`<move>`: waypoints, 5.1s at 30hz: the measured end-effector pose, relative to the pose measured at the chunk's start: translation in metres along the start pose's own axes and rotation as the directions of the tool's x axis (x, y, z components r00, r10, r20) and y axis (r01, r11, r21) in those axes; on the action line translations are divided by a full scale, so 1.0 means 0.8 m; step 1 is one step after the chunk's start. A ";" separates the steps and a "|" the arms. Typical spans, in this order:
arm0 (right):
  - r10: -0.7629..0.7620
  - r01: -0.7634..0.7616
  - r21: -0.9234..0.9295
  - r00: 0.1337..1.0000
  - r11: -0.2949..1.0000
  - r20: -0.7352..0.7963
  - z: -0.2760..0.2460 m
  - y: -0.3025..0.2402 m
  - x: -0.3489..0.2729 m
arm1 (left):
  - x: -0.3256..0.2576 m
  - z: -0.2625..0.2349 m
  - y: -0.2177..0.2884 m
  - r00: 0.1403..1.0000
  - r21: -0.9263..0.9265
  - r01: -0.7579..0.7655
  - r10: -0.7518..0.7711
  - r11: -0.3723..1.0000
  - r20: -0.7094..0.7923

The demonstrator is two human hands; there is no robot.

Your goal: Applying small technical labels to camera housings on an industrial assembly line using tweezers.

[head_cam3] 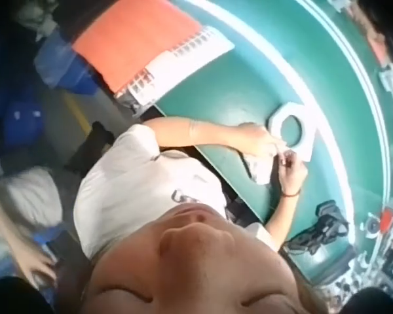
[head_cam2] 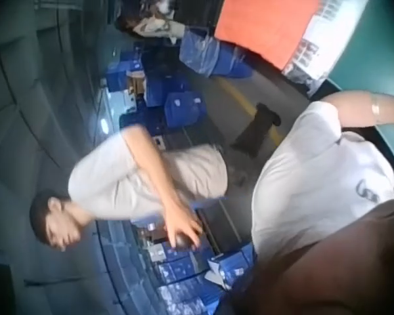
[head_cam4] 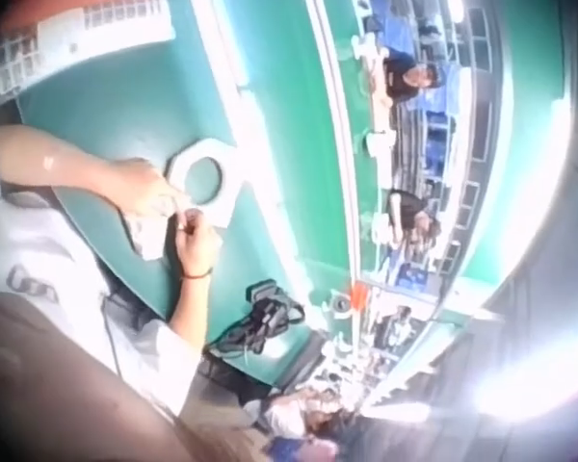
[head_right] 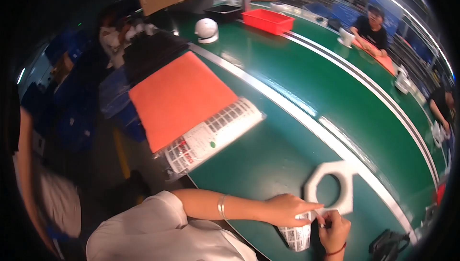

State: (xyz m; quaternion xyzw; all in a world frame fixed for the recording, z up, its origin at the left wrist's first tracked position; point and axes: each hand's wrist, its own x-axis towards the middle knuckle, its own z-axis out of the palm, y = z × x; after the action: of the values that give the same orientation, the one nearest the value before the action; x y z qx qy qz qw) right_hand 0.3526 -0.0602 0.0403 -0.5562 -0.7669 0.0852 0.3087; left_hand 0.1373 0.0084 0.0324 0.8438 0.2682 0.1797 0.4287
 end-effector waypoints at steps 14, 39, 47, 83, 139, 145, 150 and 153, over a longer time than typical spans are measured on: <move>-0.036 0.011 -0.100 0.967 0.995 -0.251 -0.007 0.003 0.002 | 0.009 -0.043 0.009 0.983 -0.849 -0.037 -0.133 0.526 -0.125; -0.374 0.340 -0.157 0.841 0.927 -0.391 -0.019 -0.002 -0.005 | 0.004 -0.027 -0.002 0.980 -0.822 -0.174 0.013 0.542 -0.199; -0.384 0.363 -0.129 0.844 0.923 -0.375 -0.020 -0.004 -0.003 | 0.003 -0.024 -0.003 0.985 -0.777 -0.111 -0.034 0.620 -0.168; 0.111 -0.155 -0.266 0.978 0.951 -0.174 -0.010 -0.105 -0.063 | -0.007 -0.083 0.023 0.998 -0.466 0.047 -0.063 0.884 -0.018; 0.326 -0.331 0.019 0.915 0.943 -0.237 -0.112 -0.025 -0.043 | -0.072 -0.035 0.030 0.979 -0.098 -0.199 0.203 0.975 0.036; 0.542 -0.561 0.134 0.826 0.817 0.157 -0.166 -0.034 0.045 | -0.135 -0.056 0.022 1.000 -0.631 0.009 -0.014 0.775 -0.003; 0.648 -0.711 -0.058 0.601 0.701 0.468 -0.152 -0.013 0.165 | -0.114 -0.007 0.006 0.969 -0.696 0.092 -0.224 0.712 -0.101; 0.680 -0.743 -0.163 0.471 0.649 0.562 -0.130 0.003 0.228 | -0.110 0.000 -0.003 0.975 -0.669 0.082 -0.198 0.739 -0.098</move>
State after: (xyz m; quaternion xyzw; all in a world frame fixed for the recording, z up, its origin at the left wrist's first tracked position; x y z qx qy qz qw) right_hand 0.3785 0.0833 0.1908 -0.7530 -0.5146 0.4094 0.0254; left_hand 0.0671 -0.0434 0.0239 0.5973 0.2841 0.2982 0.6882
